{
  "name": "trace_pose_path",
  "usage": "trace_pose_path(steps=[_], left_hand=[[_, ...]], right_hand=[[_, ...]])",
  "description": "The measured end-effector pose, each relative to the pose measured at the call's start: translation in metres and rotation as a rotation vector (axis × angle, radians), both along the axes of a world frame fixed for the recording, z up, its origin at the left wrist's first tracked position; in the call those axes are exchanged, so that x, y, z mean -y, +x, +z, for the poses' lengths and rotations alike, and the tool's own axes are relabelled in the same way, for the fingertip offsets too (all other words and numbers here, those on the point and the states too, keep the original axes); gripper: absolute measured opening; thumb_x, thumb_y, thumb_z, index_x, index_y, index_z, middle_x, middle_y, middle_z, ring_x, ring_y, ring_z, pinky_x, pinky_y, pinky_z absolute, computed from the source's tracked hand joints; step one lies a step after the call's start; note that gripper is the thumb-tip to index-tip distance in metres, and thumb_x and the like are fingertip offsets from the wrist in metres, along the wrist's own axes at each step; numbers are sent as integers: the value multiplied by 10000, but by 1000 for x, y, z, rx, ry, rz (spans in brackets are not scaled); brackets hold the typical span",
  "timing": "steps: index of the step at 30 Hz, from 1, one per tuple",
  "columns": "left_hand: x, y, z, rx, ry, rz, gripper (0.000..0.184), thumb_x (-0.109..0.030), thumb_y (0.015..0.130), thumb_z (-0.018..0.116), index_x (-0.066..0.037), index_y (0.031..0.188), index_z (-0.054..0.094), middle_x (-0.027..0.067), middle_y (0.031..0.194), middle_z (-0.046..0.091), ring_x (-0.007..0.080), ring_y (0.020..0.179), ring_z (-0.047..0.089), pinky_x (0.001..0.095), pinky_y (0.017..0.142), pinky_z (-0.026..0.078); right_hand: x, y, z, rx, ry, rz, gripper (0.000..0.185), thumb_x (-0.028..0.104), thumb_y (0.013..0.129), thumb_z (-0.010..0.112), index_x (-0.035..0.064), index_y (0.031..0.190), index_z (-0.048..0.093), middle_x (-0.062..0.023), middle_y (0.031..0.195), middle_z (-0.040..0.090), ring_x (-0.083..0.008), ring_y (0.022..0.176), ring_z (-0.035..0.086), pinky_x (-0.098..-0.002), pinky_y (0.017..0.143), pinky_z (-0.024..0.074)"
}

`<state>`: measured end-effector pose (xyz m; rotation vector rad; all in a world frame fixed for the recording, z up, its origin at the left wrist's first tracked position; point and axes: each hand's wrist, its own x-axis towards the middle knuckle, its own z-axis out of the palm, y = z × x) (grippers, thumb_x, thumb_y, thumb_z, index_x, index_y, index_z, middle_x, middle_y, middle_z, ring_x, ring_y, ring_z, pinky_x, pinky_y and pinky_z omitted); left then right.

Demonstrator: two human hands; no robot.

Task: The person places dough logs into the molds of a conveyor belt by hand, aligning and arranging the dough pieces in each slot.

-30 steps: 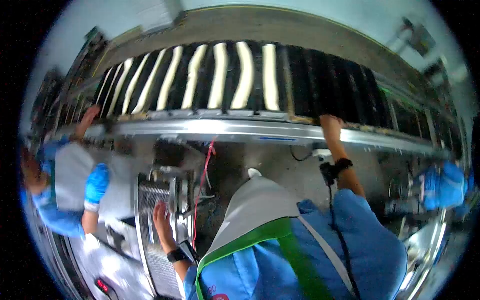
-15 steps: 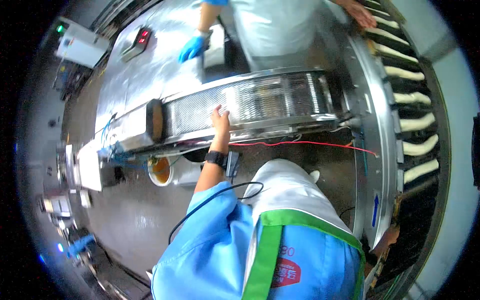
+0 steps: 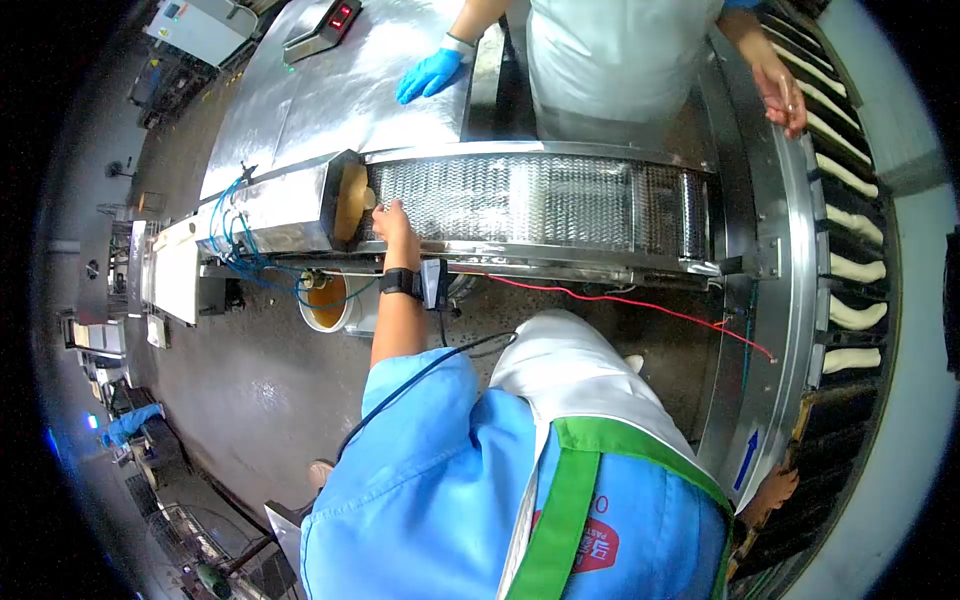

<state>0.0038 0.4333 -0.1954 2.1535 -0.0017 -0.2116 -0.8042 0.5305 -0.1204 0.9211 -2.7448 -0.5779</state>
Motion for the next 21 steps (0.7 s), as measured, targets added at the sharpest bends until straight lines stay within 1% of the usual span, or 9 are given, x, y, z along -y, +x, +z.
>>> trace_pose_path(steps=[5, 7, 9, 10, 11, 13, 16, 17, 21], left_hand=[[16, 42, 8, -145, 286, 232, 613, -477, 632, 563, -52, 1057, 444, 190, 1126, 374, 332, 1019, 395, 418, 847, 338], [9, 106, -40, -121, 66, 24, 456, -370, 680, 555, -40, 990, 491, 139, 984, 461, 281, 871, 464, 364, 734, 399], [-3, 184, -85, -239, -422, -359, 304, -263, 729, 547, -29, 922, 538, 87, 842, 549, 229, 723, 532, 309, 620, 460], [3, 181, -78, -182, -349, -391, 310, -263, 731, 545, -27, 932, 532, 90, 850, 547, 229, 733, 530, 312, 629, 457], [2, 165, -61, -133, -265, -390, 317, -263, 733, 542, -26, 942, 526, 93, 857, 545, 229, 743, 528, 315, 637, 455], [9, 147, -45, -131, -254, -427, 330, -263, 736, 538, -23, 962, 514, 99, 873, 541, 228, 763, 525, 320, 654, 450], [-4, 119, -15, -174, -325, -452, 352, -263, 742, 531, -18, 992, 496, 108, 896, 535, 228, 794, 519, 329, 680, 443], [-15, 110, -1, -180, -347, -451, 359, -263, 744, 528, -16, 1001, 489, 111, 903, 533, 227, 804, 517, 332, 688, 441], [-62, 59, 62, -151, -378, -486, 389, -263, 751, 519, -10, 1041, 465, 122, 934, 525, 227, 845, 510, 343, 722, 431]], right_hand=[[-6, -29, -12, -102, 12, 84, 546, 468, 774, 429, 154, 1210, 330, -73, 1228, 329, -234, 1081, 379, -461, 749, 411], [-3, -35, -16, -98, -106, 234, 557, 450, 761, 465, 113, 1191, 357, -97, 1199, 369, -250, 1074, 386, -425, 775, 409], [-12, -38, -9, -80, -201, 425, 579, 382, 711, 563, 46, 1152, 398, -141, 1135, 436, -288, 1034, 423, -382, 833, 376], [-12, -34, 6, 93, -228, 408, 602, 330, 680, 603, 30, 1155, 388, -155, 1137, 431, -298, 1032, 423, -400, 863, 341], [8, 10, 37, 165, -162, 161, 601, 305, 679, 600, 11, 1153, 378, -163, 1143, 422, -301, 1048, 401, -386, 877, 323], [2, 3, 26, -82, -218, 478, 643, 363, 678, 586, 34, 1176, 347, -158, 1157, 402, -304, 1060, 379, -371, 879, 317], [-3, -9, 5, 13, -409, 493, 666, 316, 656, 626, 44, 1185, 327, -151, 1174, 374, -294, 1088, 349, -374, 888, 305], [22, 20, 42, 157, -253, 163, 682, 305, 646, 639, 50, 1190, 316, -145, 1179, 367, -299, 1079, 355, -390, 874, 317], [18, -21, 9, 228, -271, 121, 705, 374, 694, 599, 64, 1228, 258, -136, 1234, 290, -302, 1128, 280, -473, 855, 283]])
